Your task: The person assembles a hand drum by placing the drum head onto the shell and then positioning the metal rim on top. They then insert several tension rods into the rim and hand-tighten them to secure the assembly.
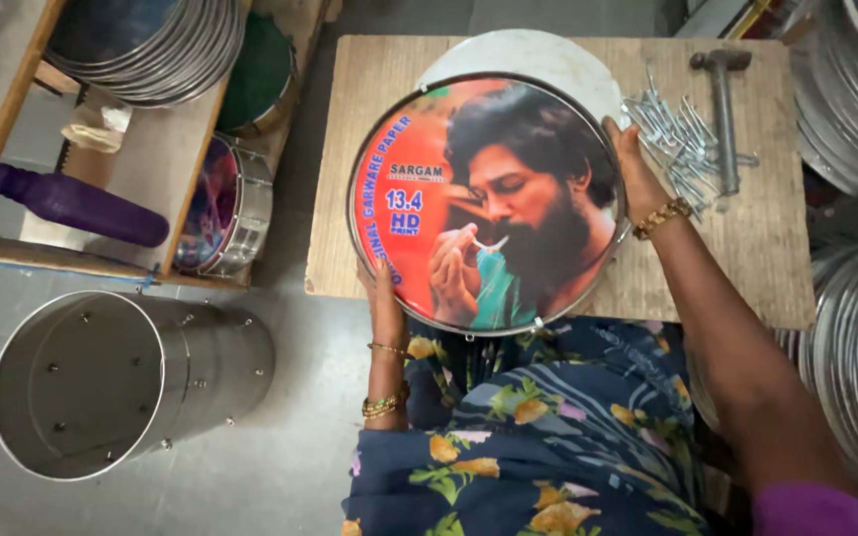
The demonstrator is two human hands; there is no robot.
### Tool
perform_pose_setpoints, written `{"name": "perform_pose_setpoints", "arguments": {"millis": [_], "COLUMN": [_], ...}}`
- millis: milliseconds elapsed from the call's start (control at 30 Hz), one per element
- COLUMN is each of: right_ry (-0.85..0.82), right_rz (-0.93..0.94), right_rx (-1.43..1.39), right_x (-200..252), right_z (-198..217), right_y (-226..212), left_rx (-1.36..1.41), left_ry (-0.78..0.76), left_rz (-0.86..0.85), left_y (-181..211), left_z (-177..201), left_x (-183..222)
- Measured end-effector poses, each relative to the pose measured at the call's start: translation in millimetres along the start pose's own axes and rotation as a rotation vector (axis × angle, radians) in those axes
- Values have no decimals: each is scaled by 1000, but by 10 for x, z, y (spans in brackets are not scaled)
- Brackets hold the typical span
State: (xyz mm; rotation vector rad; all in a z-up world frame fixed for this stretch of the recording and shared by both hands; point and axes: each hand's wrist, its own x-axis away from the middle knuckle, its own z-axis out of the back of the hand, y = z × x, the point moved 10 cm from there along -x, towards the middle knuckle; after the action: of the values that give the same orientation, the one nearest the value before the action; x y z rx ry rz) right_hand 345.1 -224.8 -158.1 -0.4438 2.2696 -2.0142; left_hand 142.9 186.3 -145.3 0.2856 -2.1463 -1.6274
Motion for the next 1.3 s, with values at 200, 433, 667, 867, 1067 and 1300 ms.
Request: {"name": "perform_pose_setpoints", "arguments": {"millis": [200, 433, 667, 867, 1067, 1300], "right_ry": [-50, 168, 247, 95, 21, 69], "right_rz": [-51, -78, -37, 38, 39, 143], "right_rx": [-27, 13, -125, 129, -18, 149], "right_x": [162, -127, -35, 199, 104, 185], "right_z": [-418, 347, 711, -130, -259, -131], "right_y": [-489, -11, -225, -398, -513, -414], "left_rx": [25, -5, 223, 220, 280, -104], "left_ry": [-7, -21, 186, -65, -64, 69], "left_rz": [62, -91, -150, -93, -96, -159], "left_y": [-428, -244, 179, 124, 309, 456], "left_z": [142, 427, 879, -150, -187, -81], "left_x": [-128, -278, -734, -716, -586, -452]}}
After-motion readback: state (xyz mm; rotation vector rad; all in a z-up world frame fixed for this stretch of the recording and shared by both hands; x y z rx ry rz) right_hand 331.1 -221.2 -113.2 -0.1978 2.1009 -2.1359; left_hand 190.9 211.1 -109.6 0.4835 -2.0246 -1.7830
